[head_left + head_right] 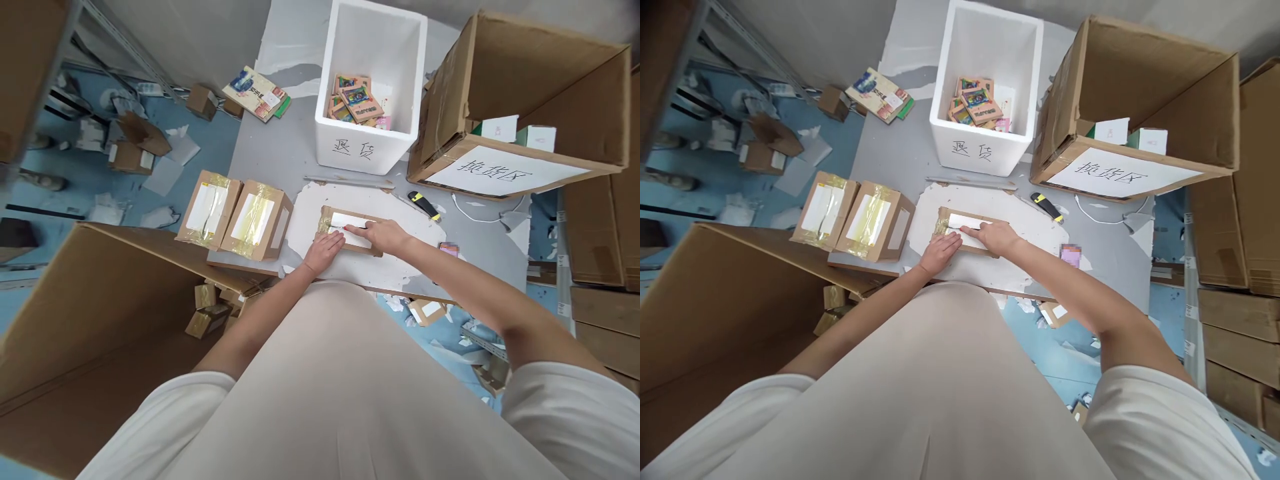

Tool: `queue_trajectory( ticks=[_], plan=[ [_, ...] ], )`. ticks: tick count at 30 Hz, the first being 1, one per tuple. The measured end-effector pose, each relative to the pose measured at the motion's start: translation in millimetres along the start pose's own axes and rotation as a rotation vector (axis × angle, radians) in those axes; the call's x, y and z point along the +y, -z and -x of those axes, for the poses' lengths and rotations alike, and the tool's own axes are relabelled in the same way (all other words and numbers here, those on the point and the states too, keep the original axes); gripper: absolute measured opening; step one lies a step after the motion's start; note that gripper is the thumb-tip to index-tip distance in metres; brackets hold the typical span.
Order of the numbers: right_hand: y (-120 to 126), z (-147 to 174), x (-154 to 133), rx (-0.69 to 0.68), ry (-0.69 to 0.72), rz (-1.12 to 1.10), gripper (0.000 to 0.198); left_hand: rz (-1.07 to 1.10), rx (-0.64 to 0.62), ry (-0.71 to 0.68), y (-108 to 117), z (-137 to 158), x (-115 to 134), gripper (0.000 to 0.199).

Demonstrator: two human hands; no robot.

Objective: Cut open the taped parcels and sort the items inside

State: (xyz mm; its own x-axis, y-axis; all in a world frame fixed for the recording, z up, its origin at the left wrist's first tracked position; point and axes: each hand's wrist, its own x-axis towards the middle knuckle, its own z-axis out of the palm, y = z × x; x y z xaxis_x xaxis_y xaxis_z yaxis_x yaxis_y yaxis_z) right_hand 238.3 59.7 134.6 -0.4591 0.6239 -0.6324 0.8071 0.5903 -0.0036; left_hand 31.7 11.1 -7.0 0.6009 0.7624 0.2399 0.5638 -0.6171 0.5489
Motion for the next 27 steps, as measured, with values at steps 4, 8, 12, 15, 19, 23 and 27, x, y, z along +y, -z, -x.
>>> queue_trajectory(
  ticks=[4, 8, 12, 15, 19, 23, 27],
  plan=[
    [-2, 18, 7, 0.012, -0.027, 0.012, 0.068, -0.009, -0.010, 0.008, 1, 1, 2, 0.036],
    [-22, 54, 29, -0.041, -0.111, 0.043, 0.069, -0.021, -0.010, 0.032, 0, 1, 2, 0.036],
    [-49, 88, 47, -0.027, -0.241, -0.046, 0.071, -0.018, -0.023, 0.039, 0, 1, 2, 0.036],
    [-57, 101, 48, -0.027, -0.264, -0.055, 0.074, -0.031, -0.017, 0.045, -1, 1, 2, 0.035],
    [-65, 127, 50, 0.025, -0.274, -0.124, 0.074, -0.033, -0.012, 0.069, 2, -1, 6, 0.036],
    [-88, 150, 42, 0.164, -0.450, -0.340, 0.062, -0.071, -0.062, 0.045, 16, -4, 15, 0.036],
    [-107, 135, 7, 0.329, -0.536, -0.660, 0.060, -0.132, -0.177, -0.010, 38, -27, 19, 0.056]
  ],
)
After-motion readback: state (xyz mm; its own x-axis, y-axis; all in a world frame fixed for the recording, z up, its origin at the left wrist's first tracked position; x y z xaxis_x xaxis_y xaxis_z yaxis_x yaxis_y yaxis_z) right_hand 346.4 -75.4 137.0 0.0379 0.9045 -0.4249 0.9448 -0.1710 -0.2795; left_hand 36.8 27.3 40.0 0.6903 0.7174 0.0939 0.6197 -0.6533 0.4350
